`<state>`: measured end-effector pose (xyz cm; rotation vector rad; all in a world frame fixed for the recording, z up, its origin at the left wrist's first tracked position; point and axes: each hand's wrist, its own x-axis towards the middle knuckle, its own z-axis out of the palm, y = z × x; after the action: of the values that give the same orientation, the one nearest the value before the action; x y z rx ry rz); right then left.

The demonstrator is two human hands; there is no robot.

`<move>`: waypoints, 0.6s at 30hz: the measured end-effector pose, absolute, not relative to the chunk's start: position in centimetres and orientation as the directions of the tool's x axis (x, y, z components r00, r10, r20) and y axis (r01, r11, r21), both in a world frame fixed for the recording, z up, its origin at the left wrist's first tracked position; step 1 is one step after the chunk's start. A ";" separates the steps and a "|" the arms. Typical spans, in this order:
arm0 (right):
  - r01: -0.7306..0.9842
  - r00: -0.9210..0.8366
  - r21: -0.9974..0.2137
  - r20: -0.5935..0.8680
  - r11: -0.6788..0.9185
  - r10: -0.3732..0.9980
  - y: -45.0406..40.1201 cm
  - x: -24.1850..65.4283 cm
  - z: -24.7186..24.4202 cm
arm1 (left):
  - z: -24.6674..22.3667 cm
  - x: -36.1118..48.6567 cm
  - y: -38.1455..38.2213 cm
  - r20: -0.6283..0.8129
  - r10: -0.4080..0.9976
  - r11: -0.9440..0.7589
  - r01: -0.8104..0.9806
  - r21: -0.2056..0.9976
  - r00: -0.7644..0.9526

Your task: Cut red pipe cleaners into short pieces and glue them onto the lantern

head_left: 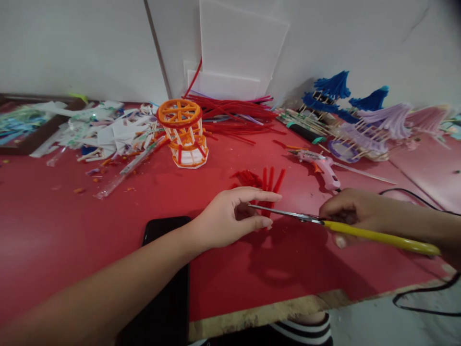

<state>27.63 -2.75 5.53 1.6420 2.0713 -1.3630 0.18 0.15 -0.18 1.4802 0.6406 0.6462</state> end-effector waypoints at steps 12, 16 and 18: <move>0.851 -0.355 -0.525 -0.524 0.035 0.774 -2.8 28.4 4.9 | 0.1 0.2 0.1 -0.031 0.753 0.063 -0.025 0.998 0.658; 0.845 -0.305 -0.533 -0.401 0.051 0.863 -2.8 29.9 4.4 | 0.0 0.2 0.4 -0.088 0.837 0.104 0.001 0.995 0.540; 0.884 -0.184 -0.467 -0.321 0.014 0.929 -2.9 30.2 3.8 | -0.1 0.2 0.7 -0.100 0.887 0.100 0.024 0.995 0.451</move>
<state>30.17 -2.87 3.81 2.0525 2.2894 -0.9484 0.21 0.67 -0.12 1.3207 0.9060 0.7876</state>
